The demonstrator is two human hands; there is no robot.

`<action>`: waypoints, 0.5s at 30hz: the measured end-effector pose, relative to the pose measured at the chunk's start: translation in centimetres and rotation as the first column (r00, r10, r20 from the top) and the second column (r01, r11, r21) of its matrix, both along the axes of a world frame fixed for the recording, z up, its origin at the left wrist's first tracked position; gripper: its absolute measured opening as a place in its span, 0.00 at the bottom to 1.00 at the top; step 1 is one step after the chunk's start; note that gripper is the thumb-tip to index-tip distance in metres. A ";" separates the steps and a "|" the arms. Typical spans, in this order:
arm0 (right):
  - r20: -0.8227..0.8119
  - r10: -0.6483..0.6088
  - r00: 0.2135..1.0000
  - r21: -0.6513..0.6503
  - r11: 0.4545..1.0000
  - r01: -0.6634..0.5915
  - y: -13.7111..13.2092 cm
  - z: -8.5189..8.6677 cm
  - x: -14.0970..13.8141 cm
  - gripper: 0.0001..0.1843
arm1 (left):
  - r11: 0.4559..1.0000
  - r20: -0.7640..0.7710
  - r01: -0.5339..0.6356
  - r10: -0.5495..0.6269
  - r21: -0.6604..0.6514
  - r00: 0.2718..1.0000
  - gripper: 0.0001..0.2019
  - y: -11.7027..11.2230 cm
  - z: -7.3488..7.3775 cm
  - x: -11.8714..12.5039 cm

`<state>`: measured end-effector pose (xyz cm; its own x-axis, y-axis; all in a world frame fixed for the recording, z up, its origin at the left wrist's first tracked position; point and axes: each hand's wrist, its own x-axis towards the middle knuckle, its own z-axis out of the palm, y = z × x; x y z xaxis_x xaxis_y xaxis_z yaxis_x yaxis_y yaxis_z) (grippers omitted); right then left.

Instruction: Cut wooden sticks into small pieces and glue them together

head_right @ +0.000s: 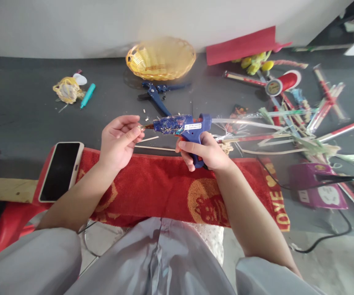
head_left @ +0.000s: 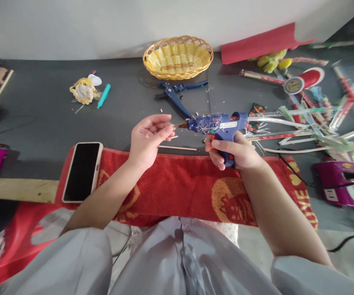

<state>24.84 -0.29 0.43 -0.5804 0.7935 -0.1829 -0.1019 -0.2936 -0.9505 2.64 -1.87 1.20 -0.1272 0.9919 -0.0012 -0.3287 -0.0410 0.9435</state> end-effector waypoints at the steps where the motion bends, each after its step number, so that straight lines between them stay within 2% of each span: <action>1: 0.004 -0.001 1.000 0.001 1.000 0.001 0.0 0.0 0.0 0.14 | 1.000 -0.019 -0.006 0.006 0.003 1.000 0.15 0.0 0.0 0.0; 8: 0.001 -0.019 1.000 -0.005 1.000 0.019 0.0 0.0 -0.1 0.16 | 1.000 -0.090 -0.018 0.020 0.021 0.996 0.17 -0.2 -0.2 -0.1; 15: -0.013 -0.018 1.000 -0.010 1.000 0.018 -0.2 0.2 -0.2 0.15 | 0.999 -0.086 -0.011 0.015 0.047 0.996 0.16 -0.2 -0.3 0.0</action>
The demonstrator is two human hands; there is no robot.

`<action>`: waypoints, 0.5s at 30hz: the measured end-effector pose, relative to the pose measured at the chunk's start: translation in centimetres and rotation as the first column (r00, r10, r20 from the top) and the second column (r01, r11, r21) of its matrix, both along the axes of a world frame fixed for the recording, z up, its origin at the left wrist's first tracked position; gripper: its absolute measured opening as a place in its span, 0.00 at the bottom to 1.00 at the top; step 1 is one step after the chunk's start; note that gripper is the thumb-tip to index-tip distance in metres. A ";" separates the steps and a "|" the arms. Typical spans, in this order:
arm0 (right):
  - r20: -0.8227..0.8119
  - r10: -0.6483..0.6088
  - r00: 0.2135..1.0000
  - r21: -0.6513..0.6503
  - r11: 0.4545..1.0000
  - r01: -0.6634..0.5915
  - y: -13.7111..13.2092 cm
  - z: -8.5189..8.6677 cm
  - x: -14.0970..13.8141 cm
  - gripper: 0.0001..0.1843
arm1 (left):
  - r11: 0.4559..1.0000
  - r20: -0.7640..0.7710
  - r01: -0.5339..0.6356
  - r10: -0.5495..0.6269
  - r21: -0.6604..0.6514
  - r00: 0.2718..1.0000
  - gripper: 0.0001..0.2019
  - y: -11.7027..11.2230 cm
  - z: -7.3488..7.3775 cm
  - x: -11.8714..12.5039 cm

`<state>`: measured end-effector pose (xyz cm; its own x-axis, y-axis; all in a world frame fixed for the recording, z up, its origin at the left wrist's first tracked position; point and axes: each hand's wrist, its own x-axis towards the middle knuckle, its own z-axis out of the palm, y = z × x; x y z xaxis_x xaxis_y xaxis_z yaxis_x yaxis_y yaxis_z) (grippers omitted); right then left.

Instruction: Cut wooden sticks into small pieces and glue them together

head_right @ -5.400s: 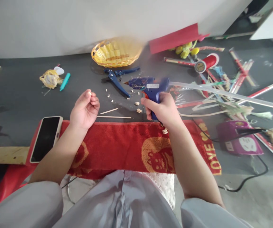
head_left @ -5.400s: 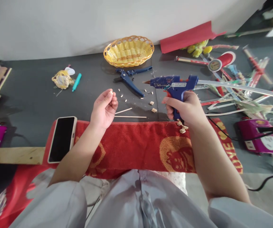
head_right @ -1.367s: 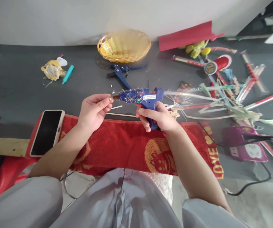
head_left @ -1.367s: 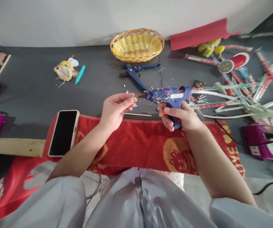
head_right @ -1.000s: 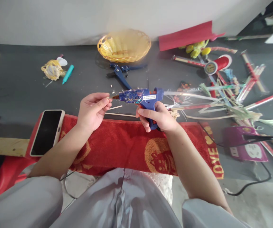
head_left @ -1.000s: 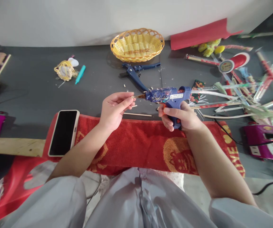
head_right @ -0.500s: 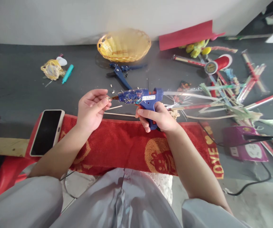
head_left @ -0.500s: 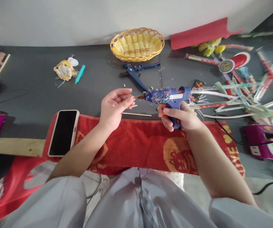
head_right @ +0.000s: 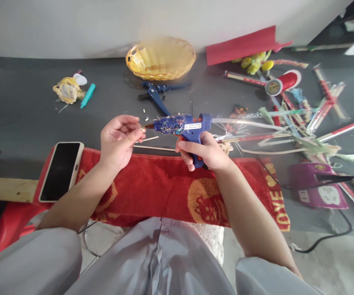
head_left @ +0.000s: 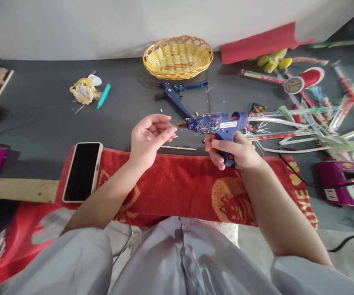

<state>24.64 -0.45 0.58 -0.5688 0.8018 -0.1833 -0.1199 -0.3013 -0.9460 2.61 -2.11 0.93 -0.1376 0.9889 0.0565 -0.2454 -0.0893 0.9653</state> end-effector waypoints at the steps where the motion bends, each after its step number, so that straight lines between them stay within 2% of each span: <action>1: -0.001 0.001 1.000 0.001 1.000 -0.001 0.0 0.0 0.0 0.14 | 1.000 0.004 0.003 -0.003 0.003 1.000 0.16 0.0 0.0 0.0; 9: -0.028 -0.002 1.000 0.006 1.000 0.002 0.0 -0.1 0.1 0.13 | 0.998 0.026 0.039 -0.038 -0.048 0.999 0.16 0.3 -0.1 -0.1; 12: -0.047 -0.006 0.999 0.009 1.000 0.006 0.0 -0.3 0.1 0.13 | 0.999 -0.046 0.043 -0.041 0.028 0.998 0.15 0.2 -0.5 -0.1; 15: -0.064 0.002 0.998 0.010 1.000 -0.001 0.1 -0.4 0.0 0.13 | 0.974 -0.222 -0.008 0.059 0.226 0.973 0.13 0.0 -1.0 0.0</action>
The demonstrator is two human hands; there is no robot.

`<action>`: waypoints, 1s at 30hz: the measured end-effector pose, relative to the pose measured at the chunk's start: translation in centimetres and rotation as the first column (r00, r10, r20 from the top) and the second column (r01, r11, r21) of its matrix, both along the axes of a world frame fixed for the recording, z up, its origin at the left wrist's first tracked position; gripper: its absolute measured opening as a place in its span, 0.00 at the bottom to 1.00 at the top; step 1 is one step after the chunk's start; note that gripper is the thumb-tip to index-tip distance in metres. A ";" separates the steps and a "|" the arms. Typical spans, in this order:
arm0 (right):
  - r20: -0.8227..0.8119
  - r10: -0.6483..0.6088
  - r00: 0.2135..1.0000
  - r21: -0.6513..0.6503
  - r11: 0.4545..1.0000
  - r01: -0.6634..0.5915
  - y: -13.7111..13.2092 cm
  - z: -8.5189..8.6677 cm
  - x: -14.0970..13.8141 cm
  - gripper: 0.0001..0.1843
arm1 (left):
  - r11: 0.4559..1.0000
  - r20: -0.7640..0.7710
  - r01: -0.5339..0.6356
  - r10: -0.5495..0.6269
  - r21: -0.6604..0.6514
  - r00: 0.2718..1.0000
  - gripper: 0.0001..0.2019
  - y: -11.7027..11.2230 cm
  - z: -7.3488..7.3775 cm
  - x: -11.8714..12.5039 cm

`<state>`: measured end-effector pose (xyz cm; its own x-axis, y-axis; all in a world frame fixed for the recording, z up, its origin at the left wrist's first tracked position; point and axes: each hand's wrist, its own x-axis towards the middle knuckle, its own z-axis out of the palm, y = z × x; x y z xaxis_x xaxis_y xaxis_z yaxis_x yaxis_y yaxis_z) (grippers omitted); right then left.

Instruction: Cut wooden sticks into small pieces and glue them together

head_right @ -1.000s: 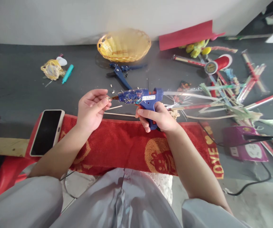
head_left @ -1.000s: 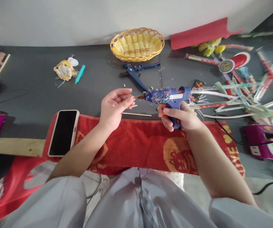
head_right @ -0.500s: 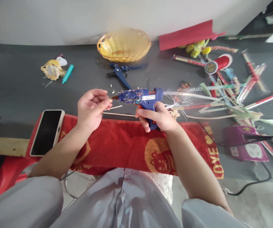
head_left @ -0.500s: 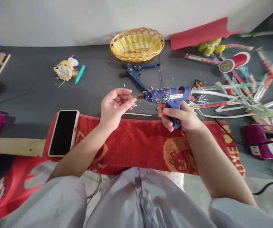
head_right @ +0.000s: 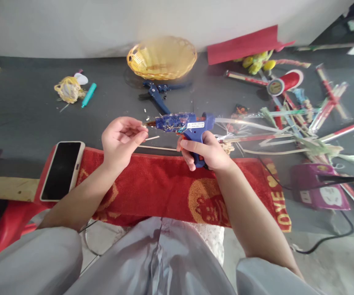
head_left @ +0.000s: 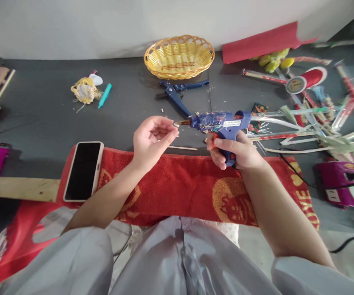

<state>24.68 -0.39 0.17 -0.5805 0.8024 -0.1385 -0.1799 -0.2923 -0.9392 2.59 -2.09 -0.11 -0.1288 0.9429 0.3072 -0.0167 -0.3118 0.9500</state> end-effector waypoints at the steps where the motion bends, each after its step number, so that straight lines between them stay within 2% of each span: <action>1: -0.002 0.004 1.000 -0.003 1.000 -0.004 0.0 0.0 0.0 0.13 | 0.996 -0.063 -0.029 0.034 0.084 0.997 0.12 -0.1 -0.1 0.0; 4: -0.006 0.025 1.000 -0.008 1.000 -0.025 0.0 -0.1 -0.1 0.14 | 0.958 -0.198 -0.087 0.145 0.273 0.969 0.11 -0.2 -0.4 0.1; 8: -0.012 0.048 0.999 -0.008 0.999 -0.048 0.0 0.0 -0.2 0.15 | 0.927 -0.291 -0.116 0.228 0.357 0.929 0.10 -0.4 -0.2 0.0; 24: 0.000 0.080 0.997 -0.026 0.996 -0.079 0.0 -0.1 -0.3 0.14 | 0.909 -0.386 -0.118 0.284 0.400 0.878 0.06 -0.7 -0.2 -0.3; 30: -0.022 0.070 0.997 -0.024 0.997 -0.071 0.0 -0.2 -0.3 0.15 | 0.909 -0.377 -0.089 0.256 0.408 0.890 0.07 -0.7 -0.2 -0.3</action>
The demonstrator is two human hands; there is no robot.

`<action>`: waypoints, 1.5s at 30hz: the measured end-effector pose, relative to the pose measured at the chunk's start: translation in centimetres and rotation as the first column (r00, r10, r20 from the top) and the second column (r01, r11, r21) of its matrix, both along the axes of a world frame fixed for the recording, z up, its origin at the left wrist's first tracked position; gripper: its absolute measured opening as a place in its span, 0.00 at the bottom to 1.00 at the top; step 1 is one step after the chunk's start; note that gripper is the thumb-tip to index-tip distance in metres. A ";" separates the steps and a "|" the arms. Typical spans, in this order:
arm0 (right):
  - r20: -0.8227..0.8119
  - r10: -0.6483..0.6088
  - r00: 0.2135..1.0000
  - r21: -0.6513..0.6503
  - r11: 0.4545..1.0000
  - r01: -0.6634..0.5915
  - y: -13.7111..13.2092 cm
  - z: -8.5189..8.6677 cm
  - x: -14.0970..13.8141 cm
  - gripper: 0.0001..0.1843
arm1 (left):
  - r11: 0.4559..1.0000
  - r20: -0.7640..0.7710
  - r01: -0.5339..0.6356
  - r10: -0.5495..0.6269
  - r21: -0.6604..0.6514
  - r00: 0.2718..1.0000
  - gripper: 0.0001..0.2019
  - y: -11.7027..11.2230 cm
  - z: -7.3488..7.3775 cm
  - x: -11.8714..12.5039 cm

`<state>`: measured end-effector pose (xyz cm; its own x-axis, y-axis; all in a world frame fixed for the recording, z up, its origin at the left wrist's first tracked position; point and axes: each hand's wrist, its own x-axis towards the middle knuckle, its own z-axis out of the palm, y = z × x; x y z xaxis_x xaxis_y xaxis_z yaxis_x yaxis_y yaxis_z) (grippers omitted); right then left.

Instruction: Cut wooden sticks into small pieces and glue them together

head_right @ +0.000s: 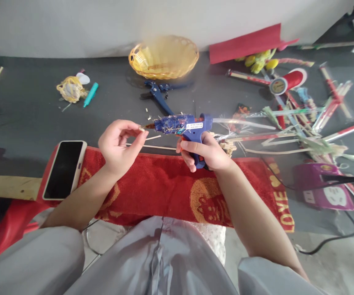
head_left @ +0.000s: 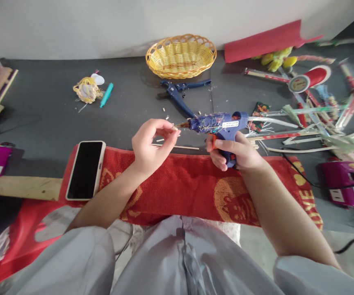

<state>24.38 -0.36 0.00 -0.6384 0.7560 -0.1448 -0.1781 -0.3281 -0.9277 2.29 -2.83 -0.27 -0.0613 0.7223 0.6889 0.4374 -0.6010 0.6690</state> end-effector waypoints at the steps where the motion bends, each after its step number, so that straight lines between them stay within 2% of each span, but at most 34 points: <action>1: -0.008 -0.002 1.000 0.002 1.000 0.002 0.0 0.0 0.0 0.14 | 1.000 0.002 0.005 -0.005 -0.003 1.000 0.07 0.0 0.0 0.0; 7: 0.020 -0.068 0.998 0.068 0.995 0.066 -0.1 0.6 0.5 0.14 | 0.999 0.005 -0.018 0.018 -0.039 1.000 0.05 0.4 -0.1 -0.3; 11: 0.166 -0.224 0.960 0.206 0.960 0.189 0.3 1.6 1.0 0.14 | 0.997 0.007 -0.041 0.042 -0.072 0.999 0.04 0.8 -0.1 -0.4; 13: 0.267 -0.376 0.887 0.328 0.901 0.283 0.6 2.3 1.6 0.13 | 0.995 -0.004 -0.047 0.047 -0.088 0.999 0.04 0.9 -0.1 -0.5; 15: 0.378 -0.575 0.726 0.529 0.778 0.340 1.0 2.8 2.4 0.14 | 0.993 -0.016 -0.055 0.053 -0.102 0.998 0.05 1.0 -0.1 -0.5; 17: 0.492 -0.701 0.516 0.696 0.673 0.251 1.2 3.4 3.4 0.16 | 0.991 -0.025 -0.064 0.061 -0.118 0.998 0.05 1.1 -0.2 -0.4; 20: 0.616 -0.730 0.296 0.764 0.645 0.002 1.3 3.8 4.6 0.19 | 0.989 -0.028 -0.063 0.060 -0.134 0.998 0.06 1.1 -0.2 -0.4; 24: 0.678 -0.713 0.181 0.725 0.606 -0.328 1.2 3.2 5.0 0.18 | 0.985 -0.050 -0.063 0.056 -0.158 0.997 0.05 1.1 -0.2 -0.3; 26: 0.680 -0.713 0.169 0.693 0.552 -0.464 1.2 2.4 4.9 0.17 | 0.986 -0.048 -0.056 0.049 -0.158 0.998 0.05 1.1 -0.3 -0.4; 28: 0.689 -0.707 0.162 0.659 0.518 -0.545 1.4 1.5 4.9 0.17 | 0.987 -0.041 -0.052 0.046 -0.152 0.998 0.04 1.2 -0.3 -0.5; 32: 0.707 -0.700 0.100 0.592 0.509 -0.624 1.6 0.1 5.2 0.17 | 0.987 -0.057 -0.073 0.066 -0.146 0.996 0.04 1.6 -0.5 -0.9; 36: 0.718 -0.693 0.059 0.567 0.535 -0.626 1.9 -0.6 5.9 0.19 | 0.987 -0.084 -0.066 0.054 -0.144 0.995 0.04 1.8 -0.7 -1.0; 41: 0.741 -0.670 0.048 0.530 0.540 -0.653 2.0 -0.3 6.4 0.21 | 0.981 -0.119 -0.070 0.049 -0.183 0.992 0.04 1.8 -0.8 -0.9; 43: 0.745 -0.665 0.060 0.533 0.538 -0.653 2.0 0.4 6.0 0.22 | 0.975 -0.128 -0.088 0.062 -0.205 0.990 0.03 1.8 -0.7 -1.0; 45: 0.739 -0.667 0.094 0.546 0.511 -0.664 2.2 1.3 4.8 0.20 | 0.968 -0.137 -0.115 0.086 -0.222 0.987 0.03 2.0 -0.6 -1.1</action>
